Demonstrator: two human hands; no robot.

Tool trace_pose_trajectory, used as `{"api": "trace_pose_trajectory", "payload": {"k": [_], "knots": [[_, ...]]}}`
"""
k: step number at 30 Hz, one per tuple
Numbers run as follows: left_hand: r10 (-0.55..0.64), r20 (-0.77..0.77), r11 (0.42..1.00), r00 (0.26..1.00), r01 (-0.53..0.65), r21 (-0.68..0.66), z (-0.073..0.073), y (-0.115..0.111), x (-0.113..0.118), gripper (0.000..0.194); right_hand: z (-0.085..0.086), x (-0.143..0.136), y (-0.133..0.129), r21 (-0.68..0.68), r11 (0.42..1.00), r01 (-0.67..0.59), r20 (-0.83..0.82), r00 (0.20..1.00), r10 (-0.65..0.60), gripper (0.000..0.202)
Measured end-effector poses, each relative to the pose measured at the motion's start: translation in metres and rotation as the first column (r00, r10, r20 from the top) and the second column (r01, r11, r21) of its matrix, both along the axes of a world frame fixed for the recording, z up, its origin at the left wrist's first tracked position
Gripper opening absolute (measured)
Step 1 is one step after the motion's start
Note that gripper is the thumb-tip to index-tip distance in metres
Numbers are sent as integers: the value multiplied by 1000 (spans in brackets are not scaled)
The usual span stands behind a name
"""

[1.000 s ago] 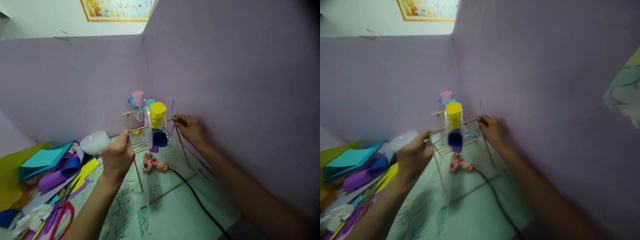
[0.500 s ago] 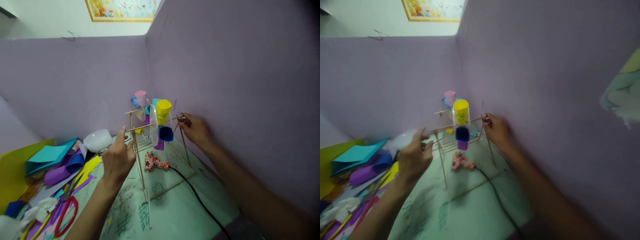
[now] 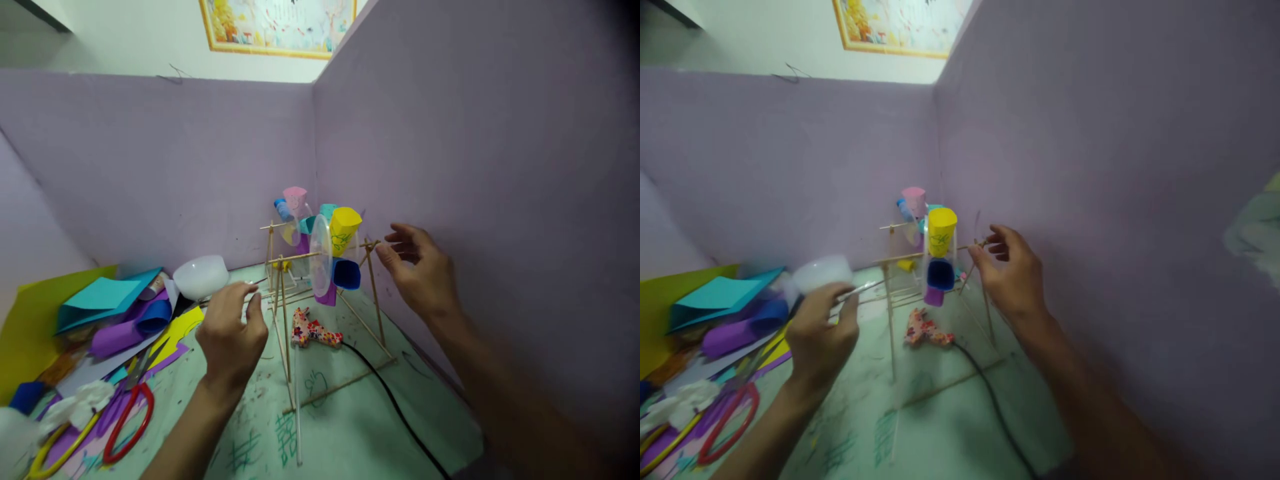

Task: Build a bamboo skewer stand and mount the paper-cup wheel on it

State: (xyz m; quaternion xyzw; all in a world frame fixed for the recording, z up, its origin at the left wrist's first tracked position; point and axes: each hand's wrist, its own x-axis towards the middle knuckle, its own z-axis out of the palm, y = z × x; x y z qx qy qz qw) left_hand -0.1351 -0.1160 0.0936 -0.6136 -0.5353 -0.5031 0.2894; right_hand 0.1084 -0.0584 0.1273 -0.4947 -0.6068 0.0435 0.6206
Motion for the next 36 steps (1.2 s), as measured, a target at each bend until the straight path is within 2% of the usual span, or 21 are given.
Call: {"api": "trace_pose_trajectory", "payload": {"k": [2, 4, 7, 10, 12, 14, 20, 26, 36], "knots": [[-44, -165, 999, 985, 44, -3, 26, 9, 3, 17, 18, -13, -11, -58, 996, -74, 49, 996, 77, 65], [-86, -271, 992, 959, 56, -115, 47, 21, 9, 21, 32, -28, -16, -120, 990, -79, 123, 988, 94, 85], [-142, -281, 948, 949, 48, -316, 61, 40, 18, 25, 38, -46, -14, -187, 982, 5, 213, 976, 36, 109], [-213, -163, 859, 963, 106, -501, 60, 54, 23, 25, 30, -56, -10, -246, 968, 48, 245, 969, 15, 114], [-232, -94, 816, 968, 141, -560, 57, 59, 24, 23, 23, -58, -7, -265, 963, 36, 238, 971, 29, 108], [-236, -63, 798, 970, 156, -582, 53, 64, 23, 21, 19, -59, -6, -271, 962, 24, 224, 974, 39, 98], [-261, -30, 769, 965, 189, -611, 51, 74, 23, 23, 18, -56, -3, -272, 962, 32, 275, 960, 45, 73], [-279, -44, 765, 959, 194, -614, 51, 74, 21, 24, 19, -48, 1, -226, 972, -56, 302, 945, 125, 56], [-288, -73, 776, 955, 188, -602, 49, 75, 22, 23, 12, -37, 7, -139, 969, -206, 301, 923, 240, 49]]}}
